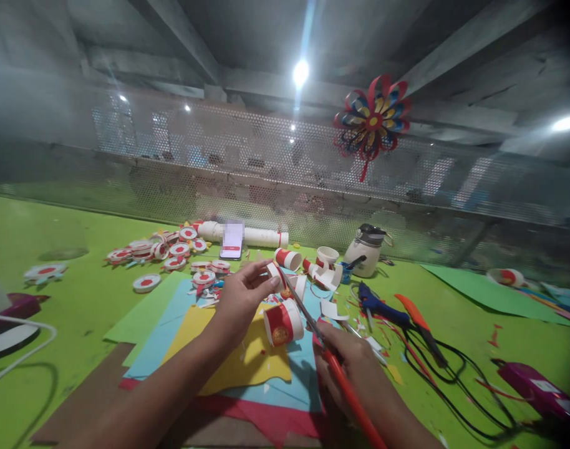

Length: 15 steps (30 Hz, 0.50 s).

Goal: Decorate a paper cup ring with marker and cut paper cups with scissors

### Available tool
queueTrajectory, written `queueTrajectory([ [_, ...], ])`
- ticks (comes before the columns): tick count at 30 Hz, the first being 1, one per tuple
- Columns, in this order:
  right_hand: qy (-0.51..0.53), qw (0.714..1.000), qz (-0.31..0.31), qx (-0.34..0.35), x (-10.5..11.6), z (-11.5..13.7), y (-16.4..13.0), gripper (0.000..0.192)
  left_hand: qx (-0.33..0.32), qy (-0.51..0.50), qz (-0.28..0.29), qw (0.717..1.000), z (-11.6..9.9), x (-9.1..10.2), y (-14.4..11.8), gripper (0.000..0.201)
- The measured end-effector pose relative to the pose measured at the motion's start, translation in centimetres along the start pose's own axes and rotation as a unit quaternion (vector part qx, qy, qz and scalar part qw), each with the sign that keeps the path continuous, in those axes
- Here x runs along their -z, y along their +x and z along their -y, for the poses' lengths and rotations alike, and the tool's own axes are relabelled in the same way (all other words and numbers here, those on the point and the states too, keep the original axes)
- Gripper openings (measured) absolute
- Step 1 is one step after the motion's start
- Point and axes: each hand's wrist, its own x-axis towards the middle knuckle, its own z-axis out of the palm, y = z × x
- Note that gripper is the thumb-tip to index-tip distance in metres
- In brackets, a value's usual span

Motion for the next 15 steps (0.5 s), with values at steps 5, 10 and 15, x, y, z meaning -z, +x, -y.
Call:
queueTrajectory([
  [5, -0.014, 1.0, -0.012, 0.008, -0.1, 0.03, -0.09, 0.02, -0.01, 0.007, -0.003, 1.0, 0.39, 0.15, 0.15, 0.047],
  [10, -0.019, 1.0, -0.018, 0.011, -0.16, 0.13, -0.02, 0.018, -0.009, 0.016, -0.009, 1.0, 0.17, 0.14, 0.04, 0.046],
  [15, -0.025, 0.999, -0.028, 0.026, -0.19, 0.03, -0.13, 0.018, -0.009, -0.013, -0.008, 1.0, -0.39, -0.4, -0.43, 0.042],
])
